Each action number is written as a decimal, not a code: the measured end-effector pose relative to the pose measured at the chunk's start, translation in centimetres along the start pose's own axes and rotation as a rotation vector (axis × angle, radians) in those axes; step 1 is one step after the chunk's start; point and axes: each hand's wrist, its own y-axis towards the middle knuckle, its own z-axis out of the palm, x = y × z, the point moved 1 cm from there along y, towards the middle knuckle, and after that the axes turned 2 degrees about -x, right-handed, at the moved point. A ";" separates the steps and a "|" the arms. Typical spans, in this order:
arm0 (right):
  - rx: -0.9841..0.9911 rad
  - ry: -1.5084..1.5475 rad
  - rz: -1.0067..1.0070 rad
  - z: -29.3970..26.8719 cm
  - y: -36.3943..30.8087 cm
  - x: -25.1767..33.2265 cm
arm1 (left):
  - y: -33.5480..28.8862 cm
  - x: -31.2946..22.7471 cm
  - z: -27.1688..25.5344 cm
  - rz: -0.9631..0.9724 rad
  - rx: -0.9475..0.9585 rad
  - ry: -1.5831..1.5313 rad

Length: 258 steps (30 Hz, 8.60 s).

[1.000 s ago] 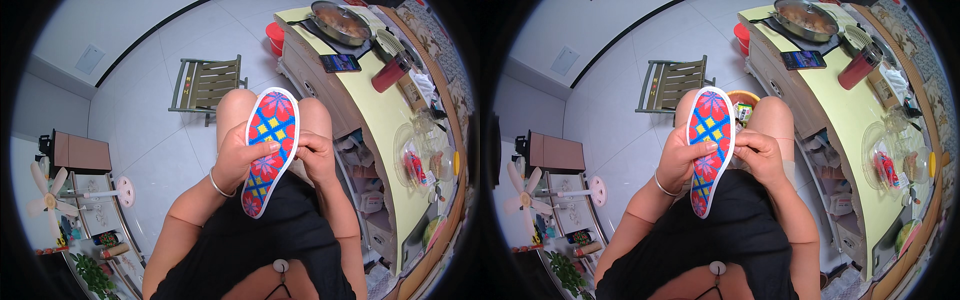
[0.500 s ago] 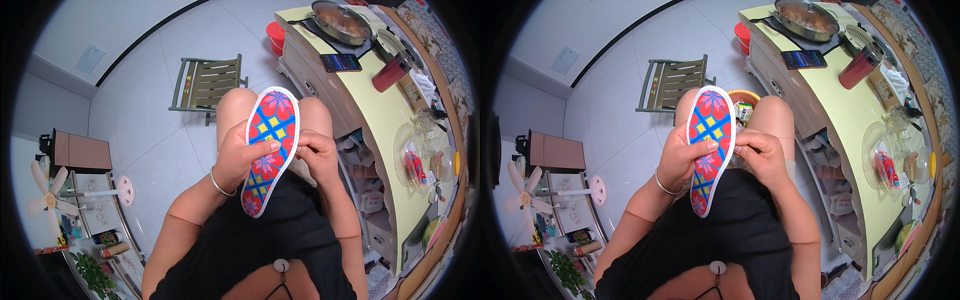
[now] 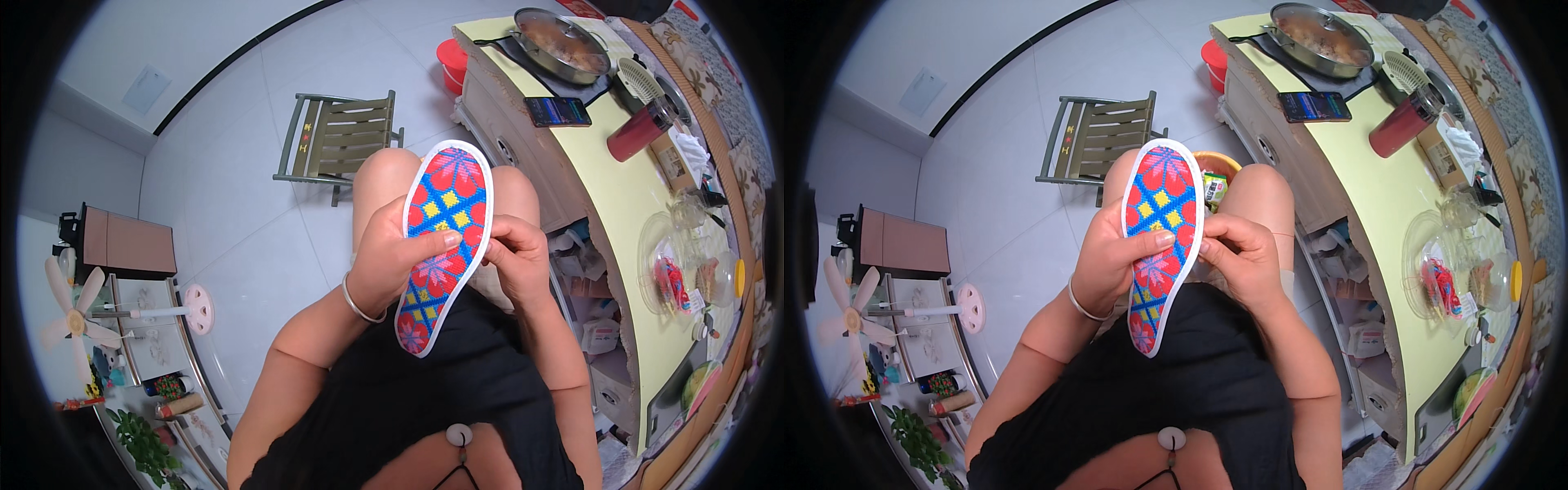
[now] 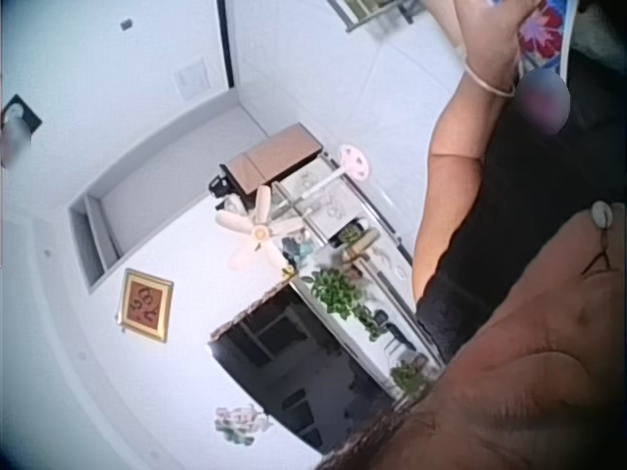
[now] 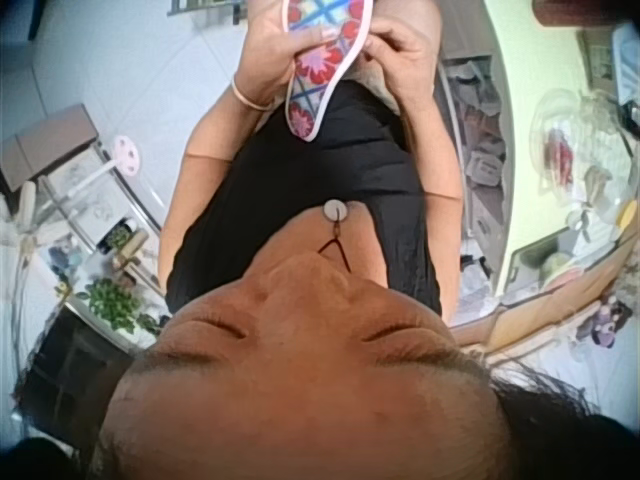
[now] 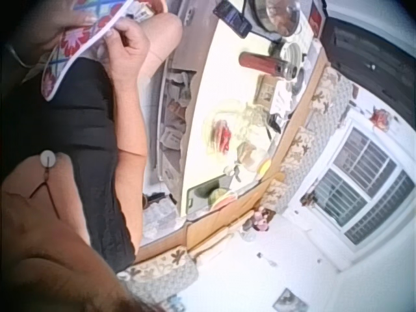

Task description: The person is stitching a colorful patterned insole with a red thread, pulling the thread through the material using a needle and handling the insole by hand.

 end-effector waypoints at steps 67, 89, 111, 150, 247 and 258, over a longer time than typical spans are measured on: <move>-0.829 0.467 -0.779 -22.3 -13.3 17.7 | -0.6 -6.7 -11.8 0.865 -0.555 1.391; -0.266 -1.027 -0.704 1.4 0.5 2.6 | -0.1 -0.1 0.7 0.234 -0.197 0.332; -0.210 -1.204 -0.680 2.0 0.0 2.6 | -0.6 0.9 1.4 0.456 -0.247 0.673; -0.845 0.656 -0.631 -36.8 -15.2 7.1 | 0.5 -4.7 -11.4 0.389 -0.051 -0.322; -0.216 -1.100 -0.665 1.6 0.4 2.2 | -0.3 0.3 0.2 0.307 -0.252 0.416; -0.210 -1.139 -0.647 1.8 0.2 2.4 | -0.6 0.3 0.0 0.323 -0.244 0.458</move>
